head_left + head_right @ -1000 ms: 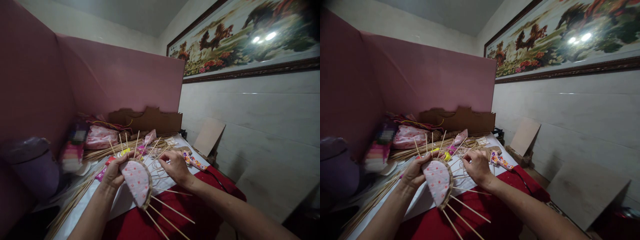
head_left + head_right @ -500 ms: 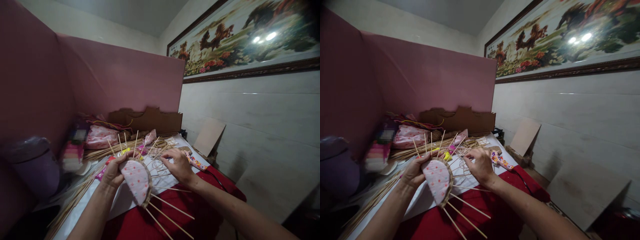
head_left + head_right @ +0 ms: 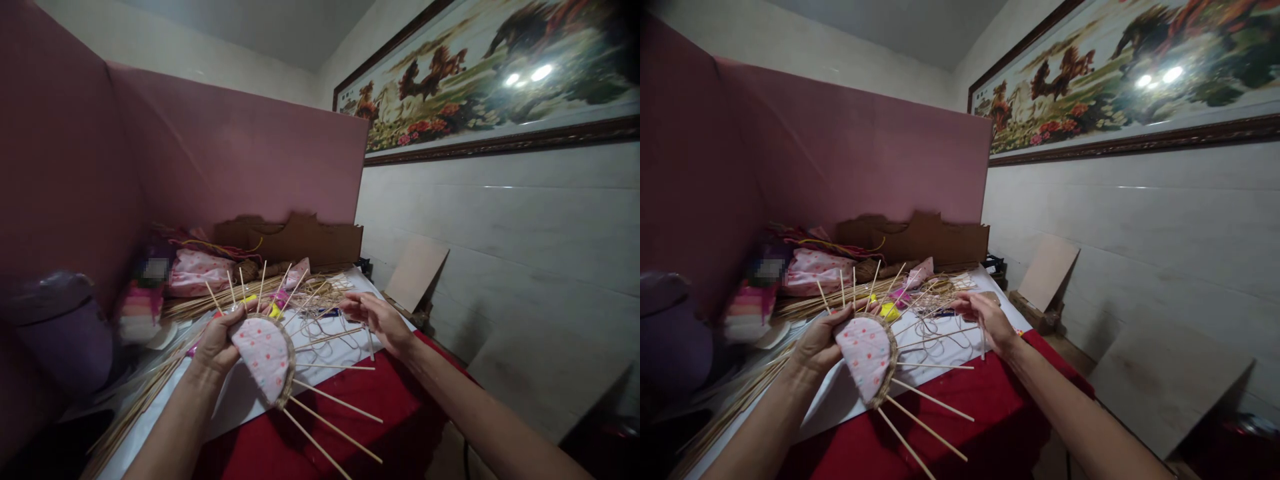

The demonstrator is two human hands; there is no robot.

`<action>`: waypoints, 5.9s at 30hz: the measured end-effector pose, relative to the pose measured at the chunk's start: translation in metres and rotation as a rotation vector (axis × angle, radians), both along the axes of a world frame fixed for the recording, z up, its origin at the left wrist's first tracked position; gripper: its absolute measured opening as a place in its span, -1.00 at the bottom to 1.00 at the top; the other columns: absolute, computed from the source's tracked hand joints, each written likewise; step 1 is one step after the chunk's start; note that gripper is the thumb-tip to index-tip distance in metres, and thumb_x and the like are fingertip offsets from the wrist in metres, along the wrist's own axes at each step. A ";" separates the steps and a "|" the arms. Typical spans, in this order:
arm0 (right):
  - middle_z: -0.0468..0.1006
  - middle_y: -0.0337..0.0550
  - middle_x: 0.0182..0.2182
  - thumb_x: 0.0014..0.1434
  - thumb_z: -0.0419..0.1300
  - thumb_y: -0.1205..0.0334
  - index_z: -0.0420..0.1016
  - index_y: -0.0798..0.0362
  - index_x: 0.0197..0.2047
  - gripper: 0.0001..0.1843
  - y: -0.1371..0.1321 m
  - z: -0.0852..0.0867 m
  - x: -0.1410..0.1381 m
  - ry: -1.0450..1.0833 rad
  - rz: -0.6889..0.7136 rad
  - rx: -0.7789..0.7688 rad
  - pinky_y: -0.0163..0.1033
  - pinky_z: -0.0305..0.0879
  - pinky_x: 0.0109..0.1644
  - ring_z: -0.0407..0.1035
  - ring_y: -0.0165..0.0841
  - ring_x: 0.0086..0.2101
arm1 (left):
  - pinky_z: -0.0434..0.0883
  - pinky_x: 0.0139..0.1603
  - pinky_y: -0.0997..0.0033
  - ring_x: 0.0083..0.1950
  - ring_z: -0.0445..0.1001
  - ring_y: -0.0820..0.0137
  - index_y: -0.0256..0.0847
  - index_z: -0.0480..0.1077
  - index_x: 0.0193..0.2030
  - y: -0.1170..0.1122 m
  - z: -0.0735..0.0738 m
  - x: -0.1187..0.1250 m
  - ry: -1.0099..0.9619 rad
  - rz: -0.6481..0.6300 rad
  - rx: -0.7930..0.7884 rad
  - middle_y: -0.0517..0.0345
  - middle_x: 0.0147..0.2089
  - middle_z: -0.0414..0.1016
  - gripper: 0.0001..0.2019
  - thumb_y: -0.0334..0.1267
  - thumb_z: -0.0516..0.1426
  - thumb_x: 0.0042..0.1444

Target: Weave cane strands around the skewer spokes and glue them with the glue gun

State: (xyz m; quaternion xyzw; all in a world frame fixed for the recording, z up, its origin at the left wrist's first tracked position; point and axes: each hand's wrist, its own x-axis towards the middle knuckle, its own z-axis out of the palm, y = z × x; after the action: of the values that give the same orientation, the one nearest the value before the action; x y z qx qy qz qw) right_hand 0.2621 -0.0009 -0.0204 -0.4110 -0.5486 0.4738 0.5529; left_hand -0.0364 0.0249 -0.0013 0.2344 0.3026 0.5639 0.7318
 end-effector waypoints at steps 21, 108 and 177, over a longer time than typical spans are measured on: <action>0.40 -0.26 -0.52 0.05 0.19 0.08 0.43 0.10 -0.36 -0.77 -0.036 -0.009 -0.013 -0.381 0.106 0.075 -0.35 0.20 -0.45 0.25 -0.47 -0.51 | 0.51 -0.30 0.10 -0.35 0.56 0.14 -0.43 0.28 0.11 0.004 -0.002 -0.006 0.004 0.069 0.002 -0.21 -0.30 0.57 -0.61 -0.47 -0.06 0.14; 0.53 -0.18 -0.10 0.22 0.06 0.21 0.50 0.00 -0.29 -0.81 0.019 0.109 -0.041 -0.423 0.026 0.795 -0.02 0.12 0.20 0.24 -0.31 0.09 | 0.51 -0.27 0.18 -0.28 0.56 0.20 -0.41 0.40 0.01 0.004 0.006 -0.014 -0.240 0.205 0.165 -0.18 -0.31 0.58 -0.64 -0.47 -0.11 0.17; 0.30 -0.26 -0.61 0.11 0.14 0.09 0.44 0.13 -0.47 -0.72 -0.026 0.016 -0.008 -0.652 0.135 0.183 -0.35 0.04 -0.48 0.15 -0.47 -0.54 | 0.51 -0.34 0.16 -0.37 0.55 0.20 -0.43 0.49 -0.34 0.003 0.003 -0.010 -0.101 0.197 0.167 -0.19 -0.36 0.58 -0.70 -0.49 -0.08 0.14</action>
State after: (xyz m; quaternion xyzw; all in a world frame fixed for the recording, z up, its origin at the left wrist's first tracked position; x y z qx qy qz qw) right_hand 0.2537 -0.0271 -0.0047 -0.4522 -0.7625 0.3019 0.3507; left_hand -0.0464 0.0280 0.0019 0.2349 0.2389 0.6675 0.6649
